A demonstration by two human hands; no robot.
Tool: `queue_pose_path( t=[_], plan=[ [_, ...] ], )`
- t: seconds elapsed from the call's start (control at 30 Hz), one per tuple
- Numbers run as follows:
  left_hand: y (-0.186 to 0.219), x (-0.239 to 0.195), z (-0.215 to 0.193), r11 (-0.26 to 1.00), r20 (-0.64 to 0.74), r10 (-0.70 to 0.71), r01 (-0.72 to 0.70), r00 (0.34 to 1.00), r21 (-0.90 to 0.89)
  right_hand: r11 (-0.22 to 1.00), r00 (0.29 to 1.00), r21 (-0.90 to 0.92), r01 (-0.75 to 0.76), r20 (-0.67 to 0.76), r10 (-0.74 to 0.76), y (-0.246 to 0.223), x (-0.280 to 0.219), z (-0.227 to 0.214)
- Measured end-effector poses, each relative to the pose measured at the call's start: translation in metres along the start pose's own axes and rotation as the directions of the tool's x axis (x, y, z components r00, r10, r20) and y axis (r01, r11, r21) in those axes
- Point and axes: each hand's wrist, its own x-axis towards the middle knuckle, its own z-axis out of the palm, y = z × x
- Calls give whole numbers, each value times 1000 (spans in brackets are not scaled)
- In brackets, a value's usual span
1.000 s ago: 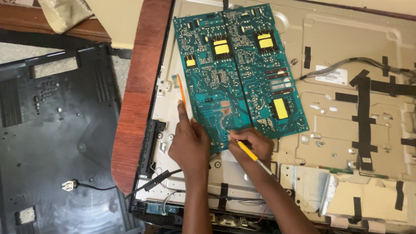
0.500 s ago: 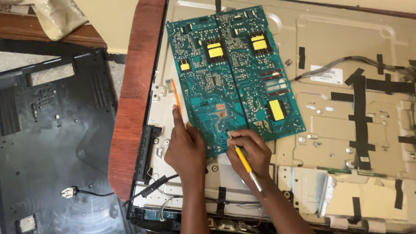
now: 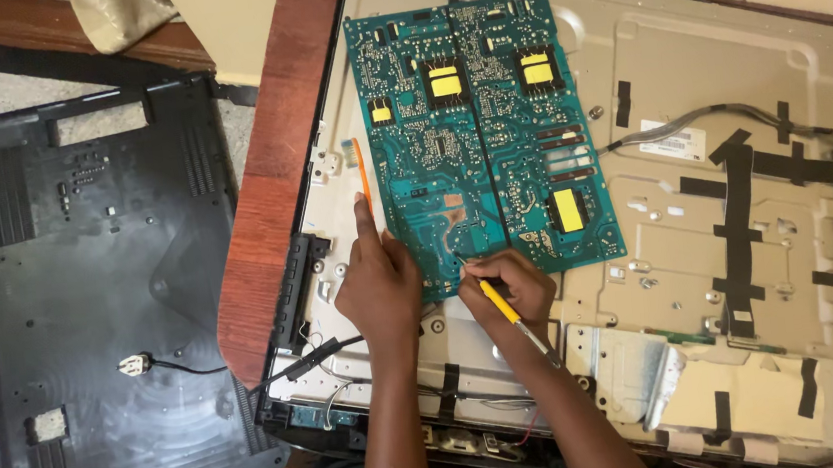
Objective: The person uses a multimeter and a screwdriver to probe and adjust components on a green circuit board placed on a disassembled TV chassis. The hands move the probes across various points on the board and occasionally use the screwdriver to touch or adjust small parts.
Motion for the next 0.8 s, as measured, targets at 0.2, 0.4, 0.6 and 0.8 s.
queue_pose_path(
  t=[0.2,0.4,0.6,0.8],
  plan=[
    [2,2,-1,1000,-1,7,-7,1000,19,991,992,-56,120,36,-119,5,3,0],
    [2,-1,-1,1000,-23,19,-19,1000,-2,996,997,-54,74,22,-73,3,2,0],
    [-1,-2,0,998,-62,52,-50,997,22,996,997,-52,79,25,-78,1,3,1],
    [1,4,1,999,-38,34,-33,999,39,991,992,-66,120,-28,-122,0,10,4]
  ],
)
